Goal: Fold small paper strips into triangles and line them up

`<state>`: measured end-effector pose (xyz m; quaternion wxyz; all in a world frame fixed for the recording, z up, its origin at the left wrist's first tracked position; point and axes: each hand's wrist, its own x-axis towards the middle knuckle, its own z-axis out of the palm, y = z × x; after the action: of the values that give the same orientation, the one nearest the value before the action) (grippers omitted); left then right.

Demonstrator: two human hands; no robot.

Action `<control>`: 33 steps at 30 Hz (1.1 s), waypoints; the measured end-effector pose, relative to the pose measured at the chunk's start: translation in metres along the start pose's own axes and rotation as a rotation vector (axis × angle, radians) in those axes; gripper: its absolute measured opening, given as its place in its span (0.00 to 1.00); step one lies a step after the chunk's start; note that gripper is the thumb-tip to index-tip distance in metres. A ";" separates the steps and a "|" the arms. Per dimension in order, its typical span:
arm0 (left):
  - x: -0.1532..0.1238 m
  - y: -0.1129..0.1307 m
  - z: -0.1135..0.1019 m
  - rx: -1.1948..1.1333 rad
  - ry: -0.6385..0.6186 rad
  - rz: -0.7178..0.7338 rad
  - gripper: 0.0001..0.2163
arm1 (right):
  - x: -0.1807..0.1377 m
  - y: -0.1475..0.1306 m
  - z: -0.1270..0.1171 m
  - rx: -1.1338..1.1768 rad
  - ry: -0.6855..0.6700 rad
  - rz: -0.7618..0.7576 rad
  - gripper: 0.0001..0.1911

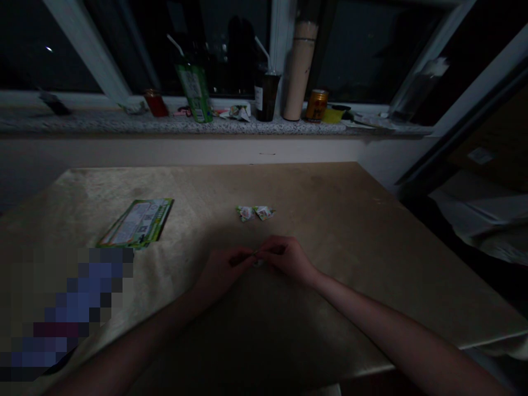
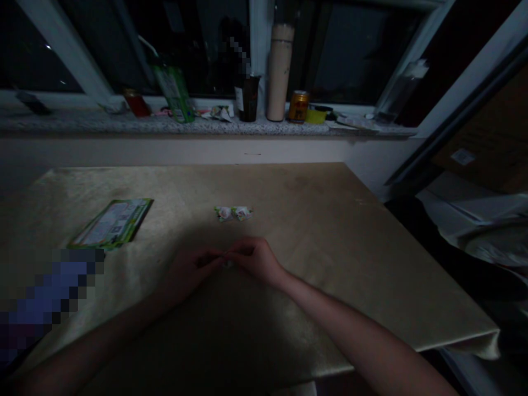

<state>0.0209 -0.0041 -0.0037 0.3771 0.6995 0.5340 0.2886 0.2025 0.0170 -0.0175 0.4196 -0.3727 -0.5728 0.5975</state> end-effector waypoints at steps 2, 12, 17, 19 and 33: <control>0.000 0.000 0.000 0.017 -0.018 0.019 0.09 | 0.000 0.002 0.000 -0.007 -0.005 0.017 0.17; -0.005 0.001 0.005 0.006 0.014 0.065 0.08 | -0.002 0.006 -0.003 -0.296 0.008 -0.225 0.16; -0.004 0.002 0.003 -0.014 0.020 0.037 0.07 | -0.001 0.004 -0.003 -0.410 0.055 -0.321 0.15; -0.002 0.000 0.002 -0.021 0.022 0.038 0.06 | -0.002 0.003 -0.003 -0.432 0.070 -0.338 0.14; -0.006 -0.004 0.002 0.202 0.017 0.179 0.10 | -0.006 0.001 0.000 -0.378 0.051 -0.421 0.09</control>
<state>0.0191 -0.0097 -0.0085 0.2729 0.7764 0.4989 0.2716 0.2048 0.0118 -0.0190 0.4716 -0.3320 -0.7281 0.3703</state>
